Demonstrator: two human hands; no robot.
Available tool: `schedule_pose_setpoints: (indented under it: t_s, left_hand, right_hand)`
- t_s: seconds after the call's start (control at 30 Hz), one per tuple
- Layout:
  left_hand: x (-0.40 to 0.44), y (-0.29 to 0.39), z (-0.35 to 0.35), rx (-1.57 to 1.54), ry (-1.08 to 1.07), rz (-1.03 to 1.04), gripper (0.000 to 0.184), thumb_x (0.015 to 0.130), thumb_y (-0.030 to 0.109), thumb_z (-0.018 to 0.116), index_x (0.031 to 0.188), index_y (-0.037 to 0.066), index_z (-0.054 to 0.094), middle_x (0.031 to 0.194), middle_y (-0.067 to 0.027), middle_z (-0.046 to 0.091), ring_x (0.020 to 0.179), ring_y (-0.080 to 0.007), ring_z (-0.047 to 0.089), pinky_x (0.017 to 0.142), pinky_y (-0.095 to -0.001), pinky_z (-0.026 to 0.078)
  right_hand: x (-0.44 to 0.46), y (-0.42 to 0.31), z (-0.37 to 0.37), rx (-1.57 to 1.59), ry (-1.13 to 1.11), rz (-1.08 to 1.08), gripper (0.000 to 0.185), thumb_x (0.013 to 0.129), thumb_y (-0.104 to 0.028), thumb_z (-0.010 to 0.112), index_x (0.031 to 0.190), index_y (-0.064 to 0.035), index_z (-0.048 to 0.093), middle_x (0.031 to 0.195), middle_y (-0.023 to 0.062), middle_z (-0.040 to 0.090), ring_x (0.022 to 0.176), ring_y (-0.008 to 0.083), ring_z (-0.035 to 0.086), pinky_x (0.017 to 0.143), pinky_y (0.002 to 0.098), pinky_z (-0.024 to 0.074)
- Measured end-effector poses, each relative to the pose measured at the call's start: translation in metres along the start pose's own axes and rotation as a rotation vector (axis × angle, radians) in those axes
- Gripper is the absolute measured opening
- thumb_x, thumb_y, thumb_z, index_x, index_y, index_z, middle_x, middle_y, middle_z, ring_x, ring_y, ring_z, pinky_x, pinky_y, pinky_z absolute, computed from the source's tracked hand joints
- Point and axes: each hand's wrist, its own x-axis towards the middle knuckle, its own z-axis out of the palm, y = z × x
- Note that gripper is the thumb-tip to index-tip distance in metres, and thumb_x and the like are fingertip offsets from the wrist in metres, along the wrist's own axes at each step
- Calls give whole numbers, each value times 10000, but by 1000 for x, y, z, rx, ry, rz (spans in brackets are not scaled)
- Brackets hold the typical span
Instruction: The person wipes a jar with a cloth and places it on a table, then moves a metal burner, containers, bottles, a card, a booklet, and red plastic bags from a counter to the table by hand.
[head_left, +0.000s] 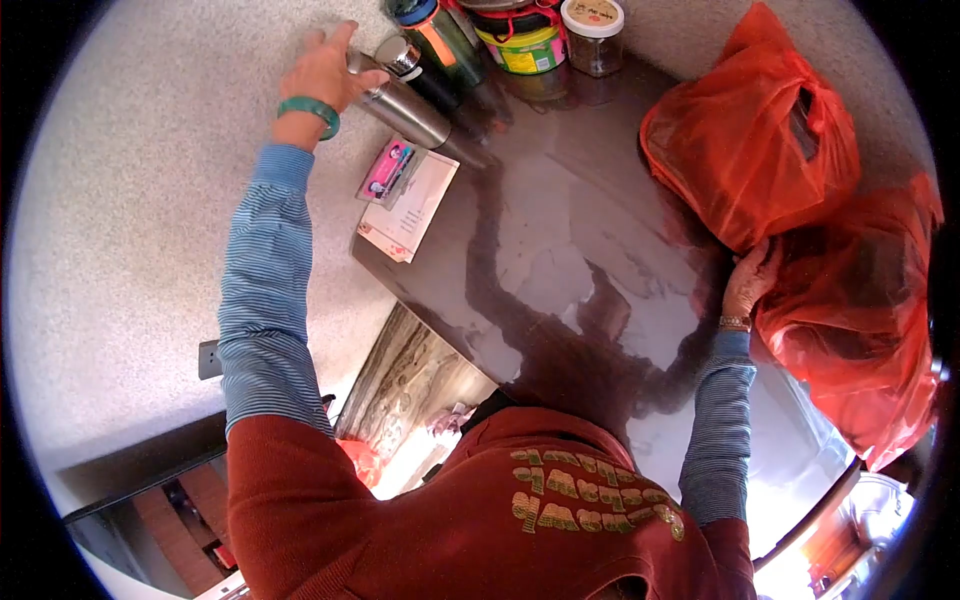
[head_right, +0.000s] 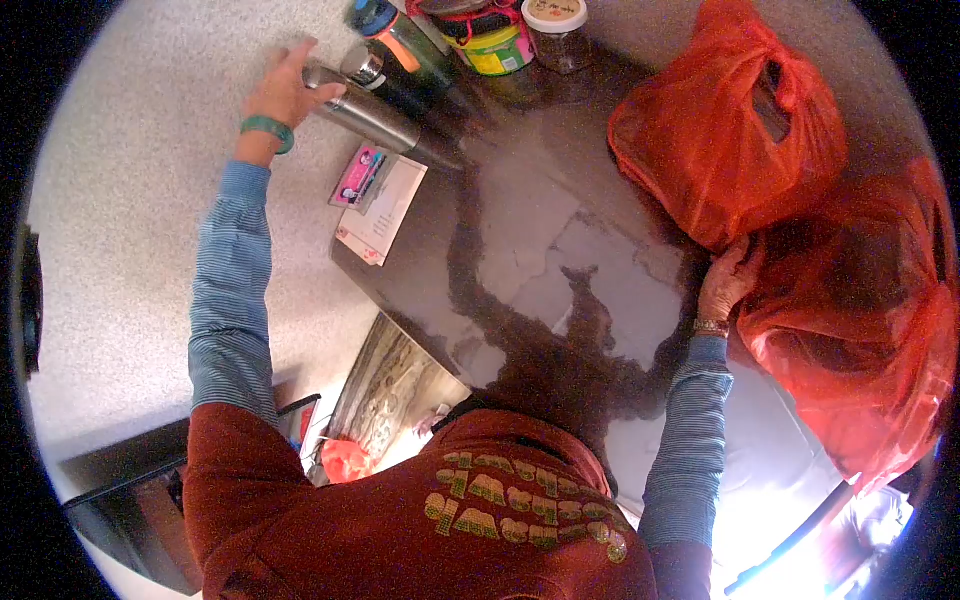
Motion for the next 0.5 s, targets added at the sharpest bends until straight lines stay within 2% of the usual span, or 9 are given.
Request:
schedule_pose_setpoints:
  t_s: [0.03, 0.1, 0.13, 0.2, 0.27, 0.37, 0.4, 0.5]
  left_hand:
    - [-2, 7, -9, 0, 4, 0, 643, 639, 409, 722, 1184, 177, 474, 957, -154, 593, 944, -341, 564, 754, -423, 475]
    - [-6, 24, -22, 82, 255, 92, 533, 700, 340, 698, 1151, 127, 509, 921, -143, 595, 850, -297, 594, 679, -378, 494]
    - [-10, 34, -23, 77, 257, 92, 533, 700, 340, 698, 1151, 127, 509, 921, -143, 595, 850, -297, 594, 679, -378, 494]
    - [-19, 54, -20, -249, 244, 216, 386, 742, 300, 663, 1065, 115, 558, 901, -116, 602, 800, -270, 603, 652, -350, 495]
    - [-43, 79, 13, -520, 131, 313, 305, 757, 282, 647, 990, 96, 579, 914, -102, 600, 761, -263, 603, 620, -333, 494]
    - [-112, 119, 57, -484, -279, 445, 301, 722, 287, 632, 956, 105, 581, 891, -115, 583, 847, -312, 560, 718, -407, 463]
    - [-137, 131, 63, -477, -362, 406, 292, 715, 300, 633, 934, 111, 589, 897, -111, 576, 859, -311, 554, 713, -409, 459]
    - [-200, 142, 79, -570, -339, 258, 301, 685, 288, 665, 922, 115, 598, 924, -111, 567, 885, -307, 545, 741, -408, 459]
  right_hand:
    - [0, 1, 1, 2, 2, -2, 503, 888, -340, 452, 1267, -17, 383, 1165, 164, 497, 925, 258, 525, 706, 321, 475]
    - [1, 3, 0, -50, 12, -51, 506, 889, -330, 447, 1267, 1, 383, 1193, 173, 485, 961, 271, 517, 738, 327, 472]
    - [4, 12, -1, -52, 15, -53, 506, 889, -330, 447, 1267, 1, 383, 1193, 173, 485, 961, 271, 517, 738, 327, 472]
    - [12, 29, -3, -200, 50, -170, 500, 891, -316, 443, 1261, 15, 387, 1217, 188, 471, 993, 285, 508, 773, 327, 465]
    - [11, 25, -2, -207, 42, -172, 492, 892, -310, 441, 1253, 21, 395, 1214, 198, 470, 997, 286, 506, 783, 321, 462]
    - [5, 10, 0, -144, 33, -122, 480, 894, -307, 437, 1234, 31, 413, 1206, 213, 473, 997, 291, 508, 792, 320, 459]
    - [3, 7, 0, -71, 43, -68, 476, 895, -309, 435, 1223, 35, 423, 1201, 219, 476, 993, 293, 511, 792, 325, 461]
    - [1, -3, -1, -99, 5, -9, 467, 894, -309, 440, 1215, 30, 435, 1186, 209, 491, 981, 283, 518, 784, 344, 467]
